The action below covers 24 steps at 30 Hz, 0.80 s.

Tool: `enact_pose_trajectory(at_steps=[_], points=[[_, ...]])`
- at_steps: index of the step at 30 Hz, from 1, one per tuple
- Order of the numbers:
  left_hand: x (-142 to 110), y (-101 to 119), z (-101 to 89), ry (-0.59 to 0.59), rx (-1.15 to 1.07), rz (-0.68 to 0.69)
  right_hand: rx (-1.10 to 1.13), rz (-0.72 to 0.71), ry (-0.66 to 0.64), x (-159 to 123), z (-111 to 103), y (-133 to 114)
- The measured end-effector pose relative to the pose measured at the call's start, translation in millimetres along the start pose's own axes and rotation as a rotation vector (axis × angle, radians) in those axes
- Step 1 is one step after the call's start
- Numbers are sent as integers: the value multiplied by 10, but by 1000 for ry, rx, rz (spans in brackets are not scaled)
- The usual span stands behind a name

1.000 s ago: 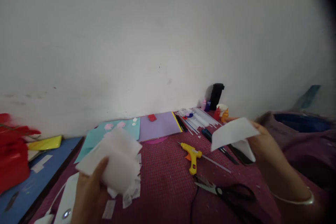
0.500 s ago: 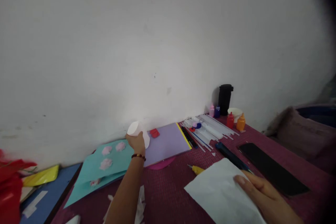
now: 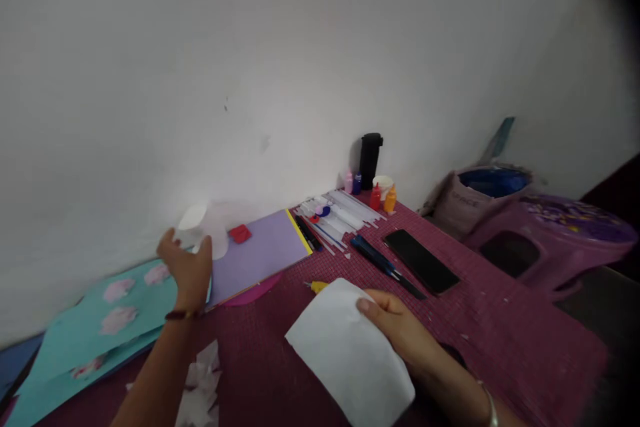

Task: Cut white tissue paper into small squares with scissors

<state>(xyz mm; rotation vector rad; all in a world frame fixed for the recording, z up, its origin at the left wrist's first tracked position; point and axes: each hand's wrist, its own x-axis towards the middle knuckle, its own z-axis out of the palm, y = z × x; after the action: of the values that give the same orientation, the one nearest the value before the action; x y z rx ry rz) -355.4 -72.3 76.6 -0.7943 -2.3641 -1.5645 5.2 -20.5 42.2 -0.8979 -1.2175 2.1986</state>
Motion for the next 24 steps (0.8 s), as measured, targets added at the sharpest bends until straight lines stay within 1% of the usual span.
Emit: enact_pose_trajectory(at_steps=[1,2,3,4,5,7,8,9,10,11,12,14,15,17,18,19,20,22,23,24], points=[[-185,73,-112,-94,-44,3,22,-1,-14,3,24,19],[-394,155,-215,-213,-88,10,37,-2,-31,1,51,38],[-615,243,-305,-382,-147,8,50,-4,-53,-6,82,56],[-838,329,-380,-620,-283,-24,59,-6,-80,-16,116,73],[-1051,409,-441,-822,-383,-51,65,-9,-107,-29,150,88],[-1410,524,-534,-1119,-511,-81,61,-12,-166,-58,208,107],[-1545,549,-575,-1239,-519,-119,53,-14,-190,-73,229,109],[-1651,552,-616,-1311,-508,-171,38,-12,-212,-85,242,105],[-1728,532,-659,-1335,-485,-236,13,-2,-244,-95,248,96],[-1782,494,-704,-1311,-458,-307,-26,17,-292,-103,248,85],[-1817,447,-750,-1238,-450,-377,-82,44,-354,-108,244,74],[-1852,352,-847,-1028,-496,-486,-214,89,-482,-116,242,65],[-1862,318,-897,-905,-547,-526,-273,99,-531,-120,252,74],[-1887,288,-996,-651,-704,-603,-341,81,-559,-130,308,126],[-1908,286,-1042,-555,-799,-630,-345,55,-546,-134,354,168],[-1937,285,-1082,-497,-887,-647,-337,24,-526,-136,409,217],[-1973,279,-1113,-479,-960,-653,-324,-9,-504,-133,471,272],[-2058,235,-1139,-545,-1030,-620,-283,-83,-459,-113,591,385],[-2098,196,-1133,-571,-1021,-592,-269,-113,-445,-95,642,438],[-2133,148,-1115,-573,-988,-572,-260,-135,-438,-75,683,487]])
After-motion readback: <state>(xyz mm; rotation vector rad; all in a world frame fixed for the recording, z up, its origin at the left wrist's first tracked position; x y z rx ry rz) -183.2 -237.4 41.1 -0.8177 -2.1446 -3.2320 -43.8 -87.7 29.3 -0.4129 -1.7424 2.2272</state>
